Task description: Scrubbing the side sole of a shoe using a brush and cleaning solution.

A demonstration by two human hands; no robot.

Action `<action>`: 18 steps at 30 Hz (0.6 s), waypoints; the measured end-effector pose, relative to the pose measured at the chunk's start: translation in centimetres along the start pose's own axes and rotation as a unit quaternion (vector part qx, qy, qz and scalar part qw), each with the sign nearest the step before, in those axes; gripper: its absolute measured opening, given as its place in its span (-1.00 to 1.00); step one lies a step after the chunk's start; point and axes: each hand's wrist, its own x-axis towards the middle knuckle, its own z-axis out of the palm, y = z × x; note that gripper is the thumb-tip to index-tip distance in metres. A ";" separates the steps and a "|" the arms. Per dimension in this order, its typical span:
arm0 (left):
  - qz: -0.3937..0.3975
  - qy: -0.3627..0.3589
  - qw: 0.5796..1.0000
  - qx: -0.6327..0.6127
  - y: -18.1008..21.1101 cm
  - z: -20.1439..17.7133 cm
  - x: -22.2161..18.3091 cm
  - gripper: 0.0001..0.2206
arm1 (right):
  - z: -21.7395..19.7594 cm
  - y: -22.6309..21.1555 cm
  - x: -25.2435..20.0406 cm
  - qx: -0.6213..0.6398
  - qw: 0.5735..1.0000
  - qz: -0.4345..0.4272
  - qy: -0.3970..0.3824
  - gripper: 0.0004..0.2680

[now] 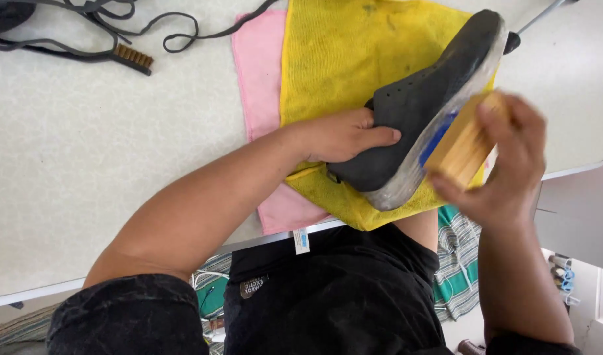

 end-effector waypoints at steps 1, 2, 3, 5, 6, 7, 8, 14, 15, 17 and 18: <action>-0.003 -0.003 1.000 0.000 -0.4 0.1 0.1 -0.55 | -0.1 -0.6 0.0 0.000 1.000 0.004 -0.001 -0.42; 0.007 0.001 1.000 0.000 -0.7 0.2 0.2 -0.56 | -0.2 -1.2 0.1 0.006 1.000 0.004 -0.003 -0.40; 0.019 0.008 1.000 0.005 -0.7 -0.2 0.6 -0.58 | -0.2 -1.5 0.6 0.011 1.000 0.001 -0.002 -0.37; 0.006 0.007 0.999 0.048 0.0 -0.2 0.3 -0.55 | -0.5 -1.2 -0.3 -0.009 1.000 -0.014 -0.005 -0.36; -0.006 0.006 0.996 0.088 0.2 0.0 0.0 -0.51 | -0.7 -1.2 -0.9 -0.028 0.999 -0.030 -0.012 -0.34; -0.006 -0.001 0.996 0.091 -0.2 -0.1 0.2 -0.51 | -0.6 0.3 0.2 -0.033 0.999 -0.024 -0.010 -0.34; -0.016 0.011 0.997 0.073 -0.6 -0.1 0.4 -0.61 | -0.7 1.9 1.3 -0.030 0.999 -0.019 0.004 -0.38; -0.014 0.021 0.997 0.075 -0.7 -0.3 0.6 -0.61 | 0.4 3.0 2.5 -0.015 0.999 -0.034 0.016 -0.39; -0.002 0.005 0.997 0.076 -1.1 0.0 0.7 -0.62 | 0.5 2.9 1.8 -0.015 0.999 -0.042 -0.009 -0.37; -0.028 0.001 0.997 0.076 -0.2 -0.5 0.5 -0.59 | -0.8 5.4 3.7 -0.022 0.999 -0.026 -0.001 -0.38; -0.053 0.000 0.996 0.074 0.2 -0.7 0.5 -0.56 | -1.6 6.6 4.6 -0.029 1.000 -0.012 0.004 -0.40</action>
